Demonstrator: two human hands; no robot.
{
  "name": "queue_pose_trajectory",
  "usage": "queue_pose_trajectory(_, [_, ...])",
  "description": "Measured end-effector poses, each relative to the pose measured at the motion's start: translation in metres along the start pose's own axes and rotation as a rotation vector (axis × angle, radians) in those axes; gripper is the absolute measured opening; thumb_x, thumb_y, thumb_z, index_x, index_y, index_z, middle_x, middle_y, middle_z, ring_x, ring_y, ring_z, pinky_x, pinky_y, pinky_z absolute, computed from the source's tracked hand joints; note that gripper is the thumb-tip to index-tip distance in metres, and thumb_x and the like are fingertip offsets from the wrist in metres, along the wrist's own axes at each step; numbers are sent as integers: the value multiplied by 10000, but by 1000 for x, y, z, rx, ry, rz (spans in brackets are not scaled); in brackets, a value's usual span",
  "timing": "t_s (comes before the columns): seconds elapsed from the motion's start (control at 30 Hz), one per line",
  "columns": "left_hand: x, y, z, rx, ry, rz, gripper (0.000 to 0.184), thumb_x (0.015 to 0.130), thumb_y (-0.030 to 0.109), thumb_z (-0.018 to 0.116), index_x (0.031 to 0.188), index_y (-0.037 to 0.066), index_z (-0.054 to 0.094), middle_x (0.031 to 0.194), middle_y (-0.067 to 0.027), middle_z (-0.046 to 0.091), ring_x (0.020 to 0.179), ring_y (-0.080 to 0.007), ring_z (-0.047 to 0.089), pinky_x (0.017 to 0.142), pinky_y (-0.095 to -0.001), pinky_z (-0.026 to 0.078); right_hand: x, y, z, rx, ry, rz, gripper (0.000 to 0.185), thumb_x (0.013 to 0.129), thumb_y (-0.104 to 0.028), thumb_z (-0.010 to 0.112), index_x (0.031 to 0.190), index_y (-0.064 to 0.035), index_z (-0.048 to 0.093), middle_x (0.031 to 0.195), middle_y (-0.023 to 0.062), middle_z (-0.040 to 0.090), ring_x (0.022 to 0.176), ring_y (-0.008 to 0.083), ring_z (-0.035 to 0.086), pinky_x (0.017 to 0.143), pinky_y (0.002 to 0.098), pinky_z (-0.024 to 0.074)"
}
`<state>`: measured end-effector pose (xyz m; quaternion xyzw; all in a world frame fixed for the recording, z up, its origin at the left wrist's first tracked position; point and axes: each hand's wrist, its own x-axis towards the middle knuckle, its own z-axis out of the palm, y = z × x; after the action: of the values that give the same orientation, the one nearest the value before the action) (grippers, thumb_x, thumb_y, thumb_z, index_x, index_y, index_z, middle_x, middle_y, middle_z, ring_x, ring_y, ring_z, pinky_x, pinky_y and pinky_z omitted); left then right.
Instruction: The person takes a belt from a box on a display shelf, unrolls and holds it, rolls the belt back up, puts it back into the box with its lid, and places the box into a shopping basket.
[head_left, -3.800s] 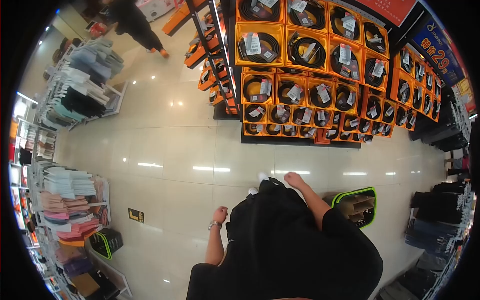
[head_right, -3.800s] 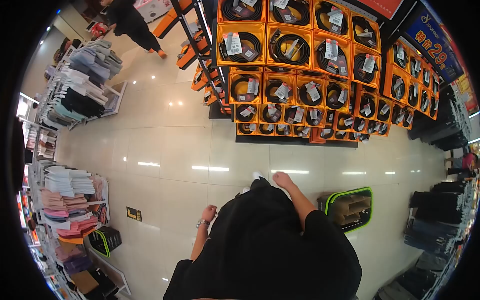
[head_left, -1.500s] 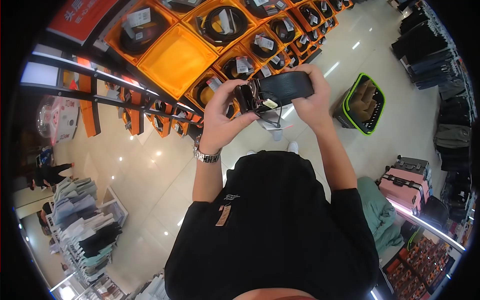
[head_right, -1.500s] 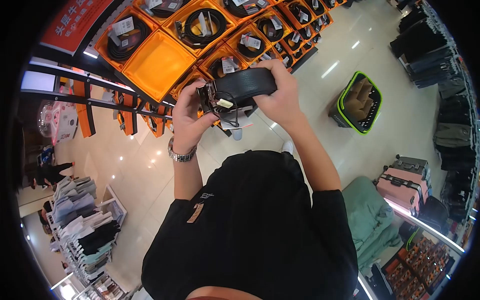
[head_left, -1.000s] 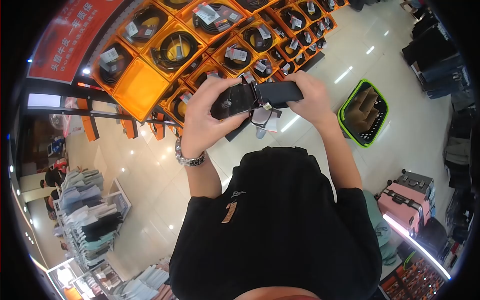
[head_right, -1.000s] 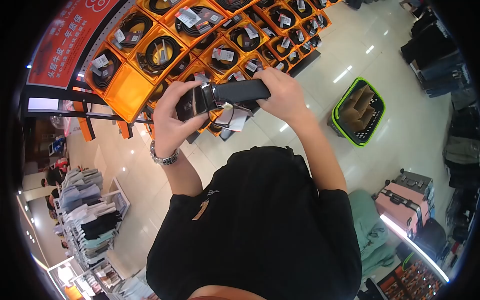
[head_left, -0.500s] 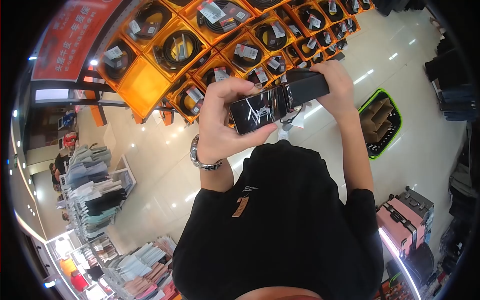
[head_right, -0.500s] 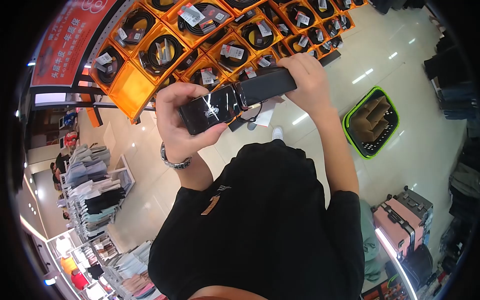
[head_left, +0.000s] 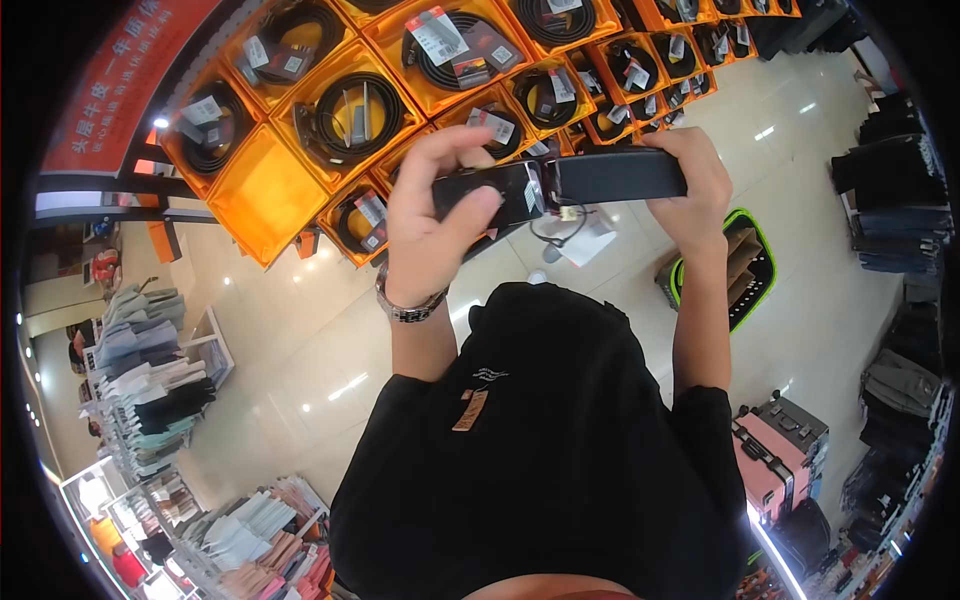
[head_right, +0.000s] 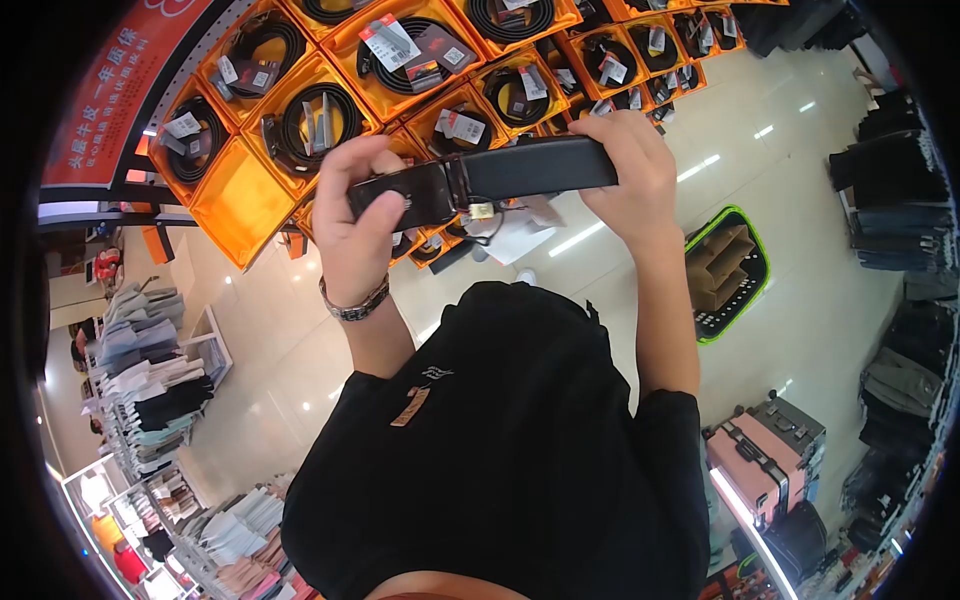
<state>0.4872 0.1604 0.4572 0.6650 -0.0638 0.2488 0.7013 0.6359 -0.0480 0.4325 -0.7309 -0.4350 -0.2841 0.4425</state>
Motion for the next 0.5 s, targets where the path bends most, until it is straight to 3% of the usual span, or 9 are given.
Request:
queue_pose_trajectory(0.07, [5, -12, -11, -288, 138, 54, 459, 775, 40, 614, 1205, 0, 456, 868, -76, 553, 777, -127, 523, 711, -248, 436, 4, 11, 6, -2, -9, 22, 387, 509, 94, 661, 876, -25, 629, 786, 94, 609, 729, 256, 604, 643, 313, 487])
queue_pose_trajectory(0.1, [8, -18, -23, -345, 150, 118, 476, 772, 69, 570, 1219, -22, 435, 882, -142, 557, 783, -187, 550, 708, -292, 470, 5, 16, 8, -5, -11, 46, 394, 506, 96, 661, 880, -24, 631, 786, 94, 612, 730, 255, 610, 644, 309, 490])
queue_pose_trajectory(0.2, [14, -27, -41, -339, 106, 96, 496, 763, 69, 565, 1231, -19, 425, 871, -138, 556, 778, -194, 549, 736, -296, 464, 8, 25, 17, 20, -12, 72, 364, 533, 98, 655, 877, -21, 633, 785, 93, 624, 720, 236, 619, 652, 277, 488])
queue_pose_trajectory(0.27, [17, -34, -44, -388, 123, 4, 462, 764, 31, 576, 1204, -28, 450, 848, -102, 575, 750, -125, 537, 667, -227, 422, 7, 26, 23, 53, -14, 121, 350, 549, 99, 652, 878, -19, 634, 786, 91, 627, 714, 221, 619, 658, 263, 486])
queue_pose_trajectory(0.37, [17, -49, -53, -263, 96, -147, 434, 765, 31, 584, 1184, -27, 488, 870, -68, 579, 739, -92, 531, 643, -205, 415, 12, 20, 26, 97, 30, 215, 328, 576, 100, 635, 884, -11, 633, 790, 78, 636, 719, 173, 616, 673, 244, 480])
queue_pose_trajectory(0.4, [15, -56, -59, -246, 39, -230, 413, 767, 34, 586, 1170, -22, 520, 904, -39, 583, 722, -66, 520, 619, -194, 412, 12, 19, 27, 122, 54, 262, 327, 581, 99, 625, 891, -6, 633, 800, 75, 638, 730, 157, 613, 677, 242, 479])
queue_pose_trajectory(0.5, [24, -67, -67, -74, -285, -277, 383, 828, 138, 574, 1185, 2, 545, 1012, -44, 587, 869, -122, 556, 771, -248, 431, 19, 11, 26, 177, 70, 345, 334, 584, 91, 605, 904, -3, 632, 829, 75, 642, 749, 141, 612, 684, 246, 481])
